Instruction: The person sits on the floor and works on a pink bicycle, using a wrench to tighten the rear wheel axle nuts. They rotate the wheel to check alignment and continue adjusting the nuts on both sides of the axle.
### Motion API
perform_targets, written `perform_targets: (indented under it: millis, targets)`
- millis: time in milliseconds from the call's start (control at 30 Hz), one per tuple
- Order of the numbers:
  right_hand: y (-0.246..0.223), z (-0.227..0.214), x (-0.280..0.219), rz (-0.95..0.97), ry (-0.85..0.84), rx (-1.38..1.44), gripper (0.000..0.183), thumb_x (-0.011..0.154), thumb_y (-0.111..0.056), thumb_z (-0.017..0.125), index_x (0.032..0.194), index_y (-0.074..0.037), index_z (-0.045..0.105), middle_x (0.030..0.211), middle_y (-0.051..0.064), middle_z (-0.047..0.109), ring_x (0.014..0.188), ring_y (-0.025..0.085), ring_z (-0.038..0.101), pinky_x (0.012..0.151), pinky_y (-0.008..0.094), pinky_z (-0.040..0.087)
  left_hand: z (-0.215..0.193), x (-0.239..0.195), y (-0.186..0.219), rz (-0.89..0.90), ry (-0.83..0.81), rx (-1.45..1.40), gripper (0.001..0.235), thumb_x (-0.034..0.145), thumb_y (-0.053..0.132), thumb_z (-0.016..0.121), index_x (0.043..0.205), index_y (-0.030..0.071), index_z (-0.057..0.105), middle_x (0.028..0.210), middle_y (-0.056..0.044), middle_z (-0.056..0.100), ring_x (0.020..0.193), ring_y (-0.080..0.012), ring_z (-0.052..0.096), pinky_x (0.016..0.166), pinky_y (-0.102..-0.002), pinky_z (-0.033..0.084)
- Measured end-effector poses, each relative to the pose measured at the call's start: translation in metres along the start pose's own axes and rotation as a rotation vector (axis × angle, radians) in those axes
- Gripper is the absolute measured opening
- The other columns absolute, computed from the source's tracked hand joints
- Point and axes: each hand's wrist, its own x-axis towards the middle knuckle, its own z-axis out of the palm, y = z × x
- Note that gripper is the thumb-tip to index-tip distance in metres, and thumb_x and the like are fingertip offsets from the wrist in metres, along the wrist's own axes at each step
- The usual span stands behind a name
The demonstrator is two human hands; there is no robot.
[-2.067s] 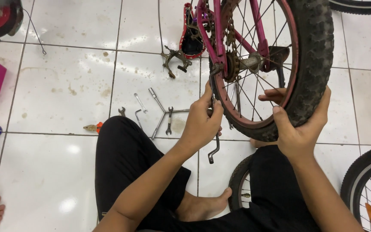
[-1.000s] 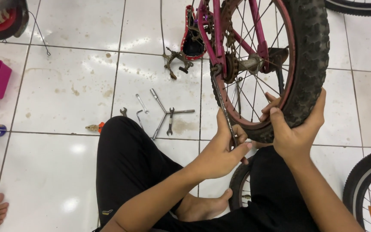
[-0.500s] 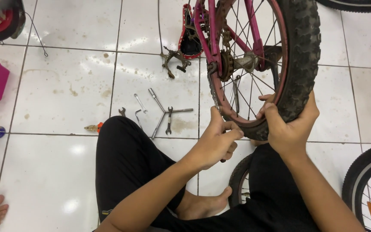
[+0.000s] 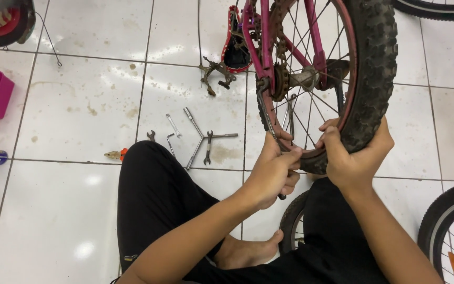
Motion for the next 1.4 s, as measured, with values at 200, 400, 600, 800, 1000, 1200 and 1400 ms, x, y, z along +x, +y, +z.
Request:
perform_targets:
  millis: [200, 400, 600, 800, 1000, 1200, 1400]
  targets:
    - [-0.004, 0.002, 0.006, -0.008, 0.016, 0.010, 0.016, 0.093, 0.014, 0.059, 0.096, 0.004, 0.047, 0.076, 0.016, 0.059, 0.059, 0.024, 0.064, 0.052, 0.034, 0.059, -0.006, -0.008, 0.003, 0.144, 0.077, 0.318, 0.012, 0.108, 0.016, 0.041, 0.103, 0.012, 0.031, 0.050, -0.005, 0.031, 0.035, -0.0178, 0.025, 0.034, -0.031, 0.024]
    - [-0.018, 0.005, 0.005, -0.014, 0.005, 0.009, 0.016, 0.091, 0.013, 0.059, 0.089, 0.003, 0.048, 0.070, 0.015, 0.058, 0.052, 0.023, 0.060, 0.049, 0.033, 0.053, -0.013, -0.011, -0.004, 0.049, 0.105, 0.199, 0.005, 0.105, 0.012, 0.034, 0.102, 0.017, 0.032, 0.066, -0.006, 0.036, 0.045, -0.0150, 0.028, 0.037, -0.027, 0.022]
    - [-0.009, 0.002, 0.006, -0.011, 0.026, 0.012, 0.017, 0.093, 0.014, 0.059, 0.090, 0.003, 0.047, 0.074, 0.016, 0.059, 0.055, 0.024, 0.061, 0.051, 0.034, 0.054, -0.019, -0.008, -0.002, 0.102, -0.115, 0.106, 0.013, 0.104, 0.011, 0.034, 0.115, 0.017, 0.032, 0.074, -0.005, 0.034, 0.046, -0.0135, 0.028, 0.041, -0.028, 0.029]
    - [-0.009, 0.002, 0.008, -0.025, 0.023, 0.025, 0.014, 0.093, 0.012, 0.058, 0.090, 0.004, 0.047, 0.073, 0.017, 0.059, 0.055, 0.024, 0.061, 0.051, 0.034, 0.056, -0.010, -0.019, 0.009, 0.263, 0.034, 0.531, 0.023, 0.098, 0.014, 0.050, 0.115, 0.009, 0.035, 0.099, -0.006, 0.050, 0.063, -0.0254, 0.065, 0.053, -0.034, 0.058]
    - [-0.011, 0.003, 0.012, -0.008, 0.020, 0.067, 0.017, 0.094, 0.013, 0.058, 0.089, 0.002, 0.045, 0.072, 0.016, 0.056, 0.053, 0.024, 0.060, 0.051, 0.034, 0.055, -0.008, -0.037, -0.014, 0.555, -0.083, 0.942, 0.104, 0.078, -0.001, 0.055, 0.159, 0.016, -0.009, 0.159, -0.038, -0.032, 0.150, -0.0634, -0.024, 0.085, -0.035, 0.053]
    - [-0.013, 0.003, 0.012, 0.028, 0.040, 0.053, 0.014, 0.090, 0.012, 0.058, 0.091, 0.002, 0.048, 0.071, 0.014, 0.057, 0.054, 0.022, 0.059, 0.050, 0.033, 0.054, -0.018, -0.010, -0.046, 1.177, 0.235, 0.906, 0.043, 0.078, 0.007, 0.056, 0.121, 0.010, 0.060, 0.135, -0.016, 0.046, 0.133, -0.0355, 0.045, 0.116, -0.055, 0.032]
    - [0.006, 0.003, 0.018, -0.252, 0.020, 0.064, 0.017, 0.081, 0.017, 0.057, 0.087, 0.001, 0.053, 0.058, 0.013, 0.059, 0.051, 0.022, 0.064, 0.059, 0.038, 0.057, -0.018, 0.040, -0.043, 1.935, 0.370, 0.911, 0.019, 0.089, 0.037, 0.061, 0.090, 0.023, 0.074, 0.101, 0.005, 0.071, 0.101, -0.0217, 0.057, 0.090, -0.039, 0.041]
